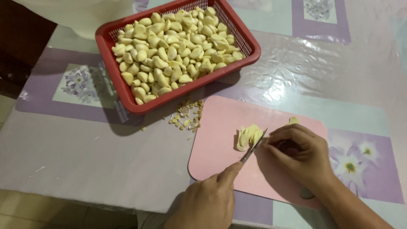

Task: Slicing peeled garlic cloves into thin pieces using a knife on a cutting board.

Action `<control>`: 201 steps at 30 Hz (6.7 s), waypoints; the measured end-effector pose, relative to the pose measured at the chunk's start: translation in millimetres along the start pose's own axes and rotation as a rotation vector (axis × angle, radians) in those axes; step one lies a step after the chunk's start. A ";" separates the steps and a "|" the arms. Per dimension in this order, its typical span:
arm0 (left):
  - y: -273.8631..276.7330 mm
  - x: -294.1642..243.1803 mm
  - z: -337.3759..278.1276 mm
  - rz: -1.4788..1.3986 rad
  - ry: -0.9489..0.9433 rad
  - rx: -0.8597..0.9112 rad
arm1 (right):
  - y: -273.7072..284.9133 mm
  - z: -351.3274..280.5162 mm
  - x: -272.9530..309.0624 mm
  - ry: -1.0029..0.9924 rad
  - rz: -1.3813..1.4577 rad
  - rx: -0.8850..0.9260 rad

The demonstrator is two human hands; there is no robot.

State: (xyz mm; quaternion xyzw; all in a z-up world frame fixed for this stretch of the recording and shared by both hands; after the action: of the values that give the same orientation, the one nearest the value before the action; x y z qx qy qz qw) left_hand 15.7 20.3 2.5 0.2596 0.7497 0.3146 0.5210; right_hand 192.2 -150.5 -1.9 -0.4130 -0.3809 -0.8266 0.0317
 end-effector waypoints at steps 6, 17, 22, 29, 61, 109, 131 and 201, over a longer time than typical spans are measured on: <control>37.0 -1.2 2.6 -0.267 0.196 0.315 | 36.6 3.2 -13.8 -0.080 -0.109 -0.120; 59.8 -1.8 -1.7 -0.447 0.199 0.402 | 58.3 24.7 -3.3 0.070 -0.661 0.138; 45.6 3.7 -2.7 -0.429 0.145 0.327 | 39.3 82.1 25.0 0.307 -0.611 0.161; 44.9 2.1 -2.7 -0.396 0.157 0.312 | -34.3 181.0 53.6 0.379 -0.396 0.280; 42.8 2.6 -3.6 -0.403 0.161 0.268 | -104.8 261.4 53.6 0.191 0.238 0.334; 45.7 0.5 9.7 -0.356 0.442 0.459 | -121.6 316.2 4.0 0.199 -0.218 0.491; 45.3 -1.8 -2.0 -0.269 0.339 0.305 | -22.2 198.8 -16.3 0.055 1.270 0.653; -21.6 12.5 -10.9 0.017 -0.258 -0.324 | 12.7 -14.1 -28.9 0.614 -0.204 0.199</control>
State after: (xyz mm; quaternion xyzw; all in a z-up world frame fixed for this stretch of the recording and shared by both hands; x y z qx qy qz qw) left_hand 0.1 12.7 -18.5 0.2171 0.6142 0.3997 0.6449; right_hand 206.5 -176.4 -19.9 -0.0994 -0.4717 -0.8702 0.1020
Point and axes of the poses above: each hand's wrist, its own z-axis towards the middle knuckle, its own y-axis out of the back of the hand, x = y × z, the point moved 1 cm from there along z, towards the middle knuckle, and after that the axes turned 6 degrees about y, right-handed, at the moved point
